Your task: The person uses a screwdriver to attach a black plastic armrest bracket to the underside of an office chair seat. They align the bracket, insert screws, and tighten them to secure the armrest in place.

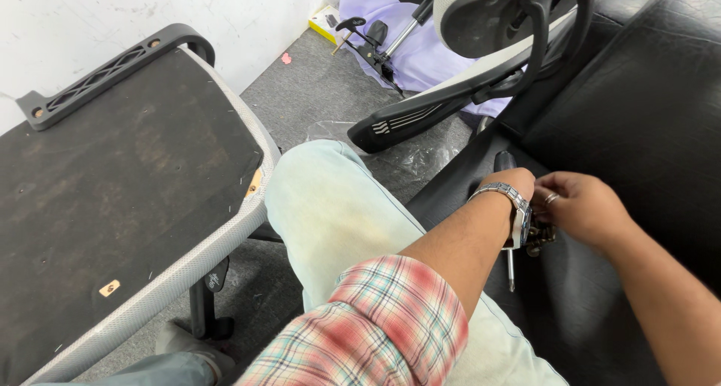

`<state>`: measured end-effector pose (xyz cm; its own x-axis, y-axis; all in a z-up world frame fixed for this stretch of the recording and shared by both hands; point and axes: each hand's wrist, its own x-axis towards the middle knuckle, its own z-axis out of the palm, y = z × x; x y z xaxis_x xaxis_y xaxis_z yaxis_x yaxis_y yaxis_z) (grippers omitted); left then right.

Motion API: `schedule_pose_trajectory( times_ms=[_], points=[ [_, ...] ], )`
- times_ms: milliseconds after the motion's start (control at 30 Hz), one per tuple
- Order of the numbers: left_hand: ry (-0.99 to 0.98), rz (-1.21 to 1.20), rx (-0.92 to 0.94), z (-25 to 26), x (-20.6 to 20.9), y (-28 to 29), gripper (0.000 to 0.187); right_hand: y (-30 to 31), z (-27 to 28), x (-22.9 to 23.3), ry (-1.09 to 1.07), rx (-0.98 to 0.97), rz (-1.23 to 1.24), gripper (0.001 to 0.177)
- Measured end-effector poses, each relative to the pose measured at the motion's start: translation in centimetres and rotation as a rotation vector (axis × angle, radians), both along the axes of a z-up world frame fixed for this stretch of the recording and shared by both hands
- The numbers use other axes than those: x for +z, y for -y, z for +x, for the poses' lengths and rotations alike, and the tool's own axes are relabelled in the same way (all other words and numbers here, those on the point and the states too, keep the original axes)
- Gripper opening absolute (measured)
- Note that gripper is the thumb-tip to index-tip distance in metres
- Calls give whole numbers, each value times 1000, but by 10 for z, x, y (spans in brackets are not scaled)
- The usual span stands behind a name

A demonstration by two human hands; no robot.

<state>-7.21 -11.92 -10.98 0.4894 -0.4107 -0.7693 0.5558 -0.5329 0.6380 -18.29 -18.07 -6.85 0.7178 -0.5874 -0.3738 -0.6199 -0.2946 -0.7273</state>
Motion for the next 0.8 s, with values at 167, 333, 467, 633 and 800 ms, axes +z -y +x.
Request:
schedule_pose_trajectory(
  times_ms=[167, 333, 467, 633, 800],
  points=[
    [-130, -175, 266, 3, 30, -20, 32, 1, 9, -2, 400, -258, 663, 19],
    [-189, -330, 455, 15, 63, -48, 31, -13, 32, 11, 465, -219, 715, 20],
    [-188, -412, 577, 31, 91, -78, 29, -35, 61, 33, 497, -128, 721, 20],
    [-142, -568, 611, 52, 103, -119, 25, -71, 110, 60, 524, 47, 788, 20],
    [-172, -862, 703, 77, 110, -154, 17, -108, 149, 82, 455, 158, 746, 27]
  ],
)
